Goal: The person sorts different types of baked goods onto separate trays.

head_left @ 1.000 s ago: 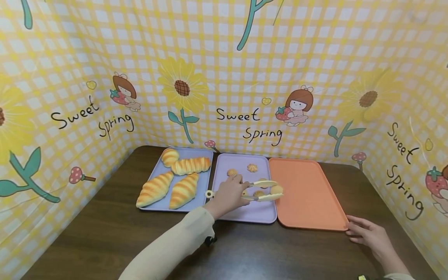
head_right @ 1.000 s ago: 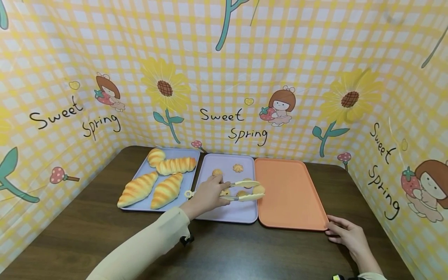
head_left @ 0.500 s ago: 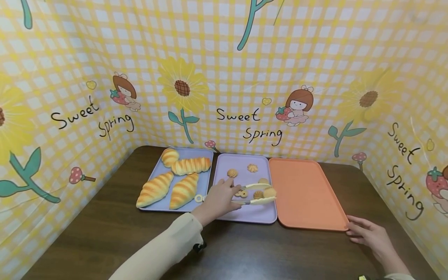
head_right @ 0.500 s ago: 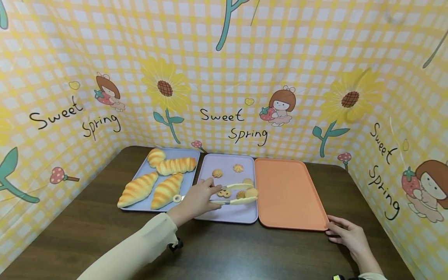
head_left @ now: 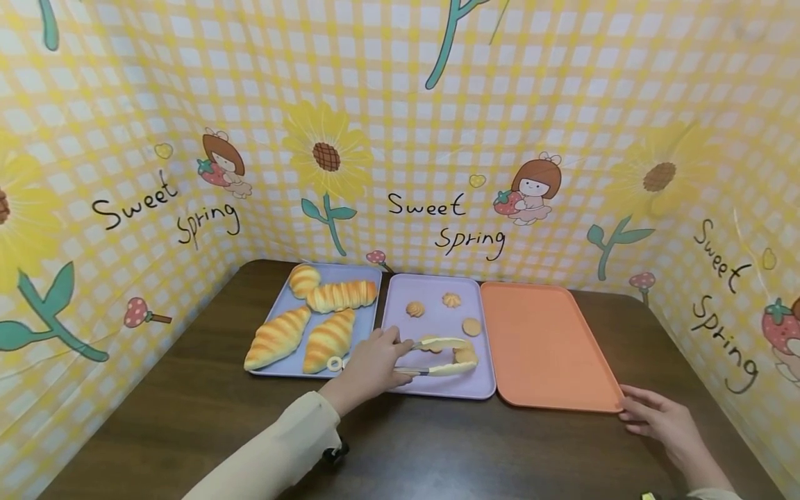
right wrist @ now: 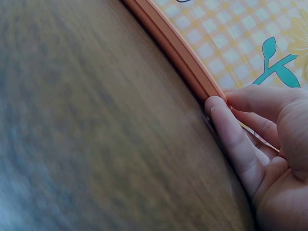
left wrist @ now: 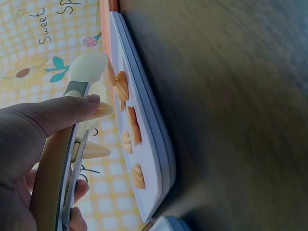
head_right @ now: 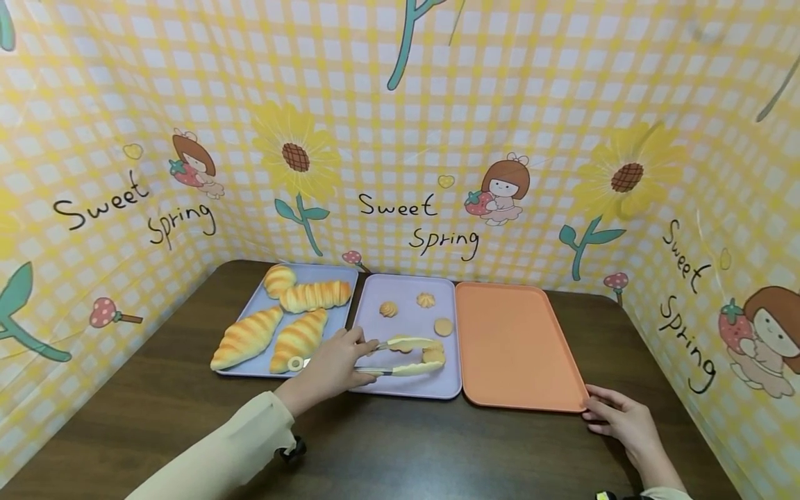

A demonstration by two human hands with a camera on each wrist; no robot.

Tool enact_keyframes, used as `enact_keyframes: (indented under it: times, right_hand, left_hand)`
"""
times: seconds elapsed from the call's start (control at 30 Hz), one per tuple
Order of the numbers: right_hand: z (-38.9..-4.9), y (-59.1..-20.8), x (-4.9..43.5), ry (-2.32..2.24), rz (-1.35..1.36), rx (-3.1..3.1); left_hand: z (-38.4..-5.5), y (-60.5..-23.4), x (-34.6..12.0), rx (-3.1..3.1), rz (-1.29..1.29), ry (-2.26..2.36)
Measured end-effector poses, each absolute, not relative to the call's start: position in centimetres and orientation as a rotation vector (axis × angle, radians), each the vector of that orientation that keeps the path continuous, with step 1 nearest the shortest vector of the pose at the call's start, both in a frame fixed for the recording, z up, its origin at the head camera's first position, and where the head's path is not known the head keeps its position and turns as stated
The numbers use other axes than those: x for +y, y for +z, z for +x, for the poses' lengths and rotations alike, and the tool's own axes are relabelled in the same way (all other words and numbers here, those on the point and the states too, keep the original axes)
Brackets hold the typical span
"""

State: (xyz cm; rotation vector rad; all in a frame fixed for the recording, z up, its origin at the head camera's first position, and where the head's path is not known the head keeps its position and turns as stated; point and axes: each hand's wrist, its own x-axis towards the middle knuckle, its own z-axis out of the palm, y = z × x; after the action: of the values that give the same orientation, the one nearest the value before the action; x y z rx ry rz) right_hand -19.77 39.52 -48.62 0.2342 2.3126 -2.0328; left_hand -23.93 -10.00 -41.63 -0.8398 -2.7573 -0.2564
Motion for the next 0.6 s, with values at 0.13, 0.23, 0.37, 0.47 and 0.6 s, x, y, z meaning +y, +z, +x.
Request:
enact_keyframes:
  times: [0.13,0.23,0.37,0.47,0.6]
  right_hand:
    - [-19.8,-48.6,39.5,-2.021,0.256,2.318]
    - [-19.8,-48.6,39.5,-2.018,0.263,2.315]
    - [-19.7,-48.7,39.5,-2.015,0.277,2.312]
    - [-19.8,-48.7,39.5,-2.014,0.278,2.314]
    - [-19.8,-48.6,39.5,-1.991,0.281,2.328]
  left_hand:
    - [-23.7,-41.7,-10.6,-2.76,-0.826,-0.272]
    - [-23.6,-41.7,-10.9,-2.767,-0.821,-0.275]
    - [-23.3,-41.8,-11.4,-2.772,-0.818,-0.286]
    - [-23.1,-42.0,-11.7,-2.763,-0.812,-0.311]
    - [-22.8,-42.2,-12.1,-2.731,-0.825,-0.301]
